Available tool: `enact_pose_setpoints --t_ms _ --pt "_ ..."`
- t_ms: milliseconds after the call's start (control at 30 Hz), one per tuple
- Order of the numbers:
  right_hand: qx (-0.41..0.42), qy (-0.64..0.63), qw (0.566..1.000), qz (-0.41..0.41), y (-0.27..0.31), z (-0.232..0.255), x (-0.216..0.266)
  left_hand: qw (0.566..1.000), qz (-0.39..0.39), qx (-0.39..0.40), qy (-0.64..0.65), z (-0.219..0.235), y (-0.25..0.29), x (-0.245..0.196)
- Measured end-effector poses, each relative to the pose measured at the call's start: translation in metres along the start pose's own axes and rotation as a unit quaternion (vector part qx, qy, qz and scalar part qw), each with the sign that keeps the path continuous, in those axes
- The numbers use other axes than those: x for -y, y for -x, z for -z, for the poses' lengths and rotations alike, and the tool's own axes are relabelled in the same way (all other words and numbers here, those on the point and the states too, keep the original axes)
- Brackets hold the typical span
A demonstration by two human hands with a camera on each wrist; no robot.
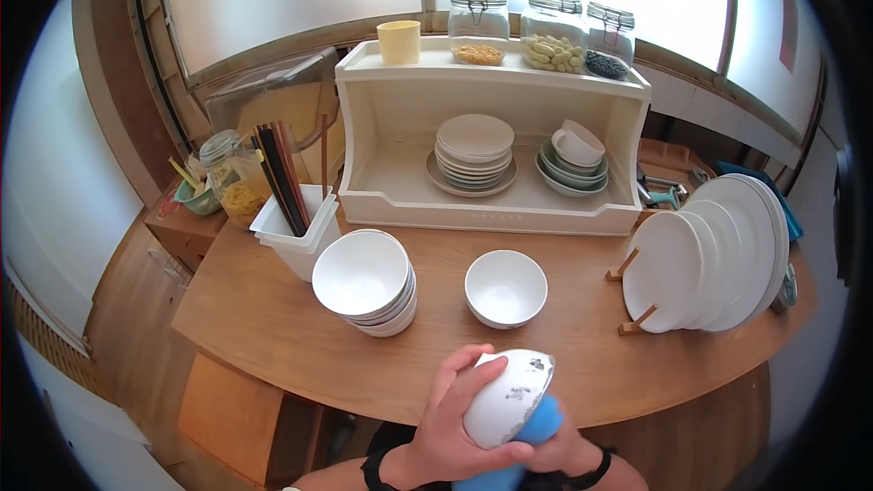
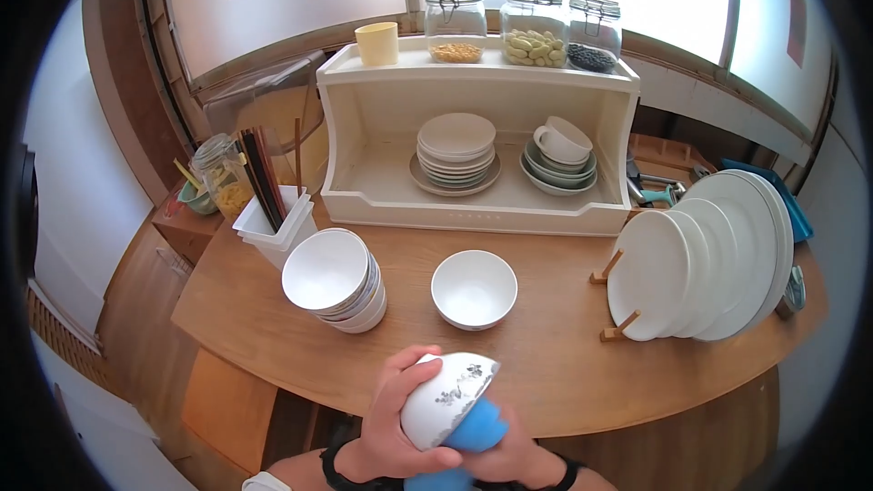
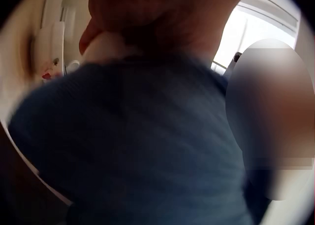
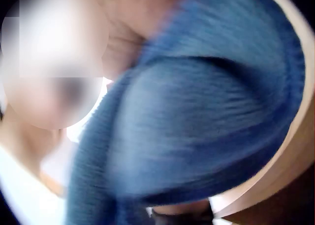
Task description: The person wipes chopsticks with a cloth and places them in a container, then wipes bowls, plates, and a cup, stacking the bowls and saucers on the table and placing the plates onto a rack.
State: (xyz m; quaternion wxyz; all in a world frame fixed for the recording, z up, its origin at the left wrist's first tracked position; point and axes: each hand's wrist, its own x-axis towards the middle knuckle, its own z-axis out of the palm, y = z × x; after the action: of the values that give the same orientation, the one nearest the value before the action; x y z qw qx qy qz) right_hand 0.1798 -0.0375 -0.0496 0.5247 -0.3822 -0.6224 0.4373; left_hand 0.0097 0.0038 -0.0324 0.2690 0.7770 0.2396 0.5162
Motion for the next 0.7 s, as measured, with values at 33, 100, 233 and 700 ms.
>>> enact_pose_setpoints --t_ms 33,100,233,700 --pt "0.072 -0.203 0.966 -0.144 0.0 0.003 0.0 0.997 0.029 0.026 0.062 0.001 0.004 0.007" --pt "0.08 -0.301 0.937 -0.16 0.0 0.004 0.004 0.99 0.058 0.048 0.122 0.001 0.007 0.012" --pt "-0.158 -0.056 0.983 0.076 -0.015 -0.02 0.014 0.993 0.022 -0.042 0.111 -0.005 0.007 0.003" --pt "-0.159 0.277 0.914 0.249 -0.018 -0.02 0.028 0.994 -0.035 -0.058 0.083 0.003 0.007 -0.015"
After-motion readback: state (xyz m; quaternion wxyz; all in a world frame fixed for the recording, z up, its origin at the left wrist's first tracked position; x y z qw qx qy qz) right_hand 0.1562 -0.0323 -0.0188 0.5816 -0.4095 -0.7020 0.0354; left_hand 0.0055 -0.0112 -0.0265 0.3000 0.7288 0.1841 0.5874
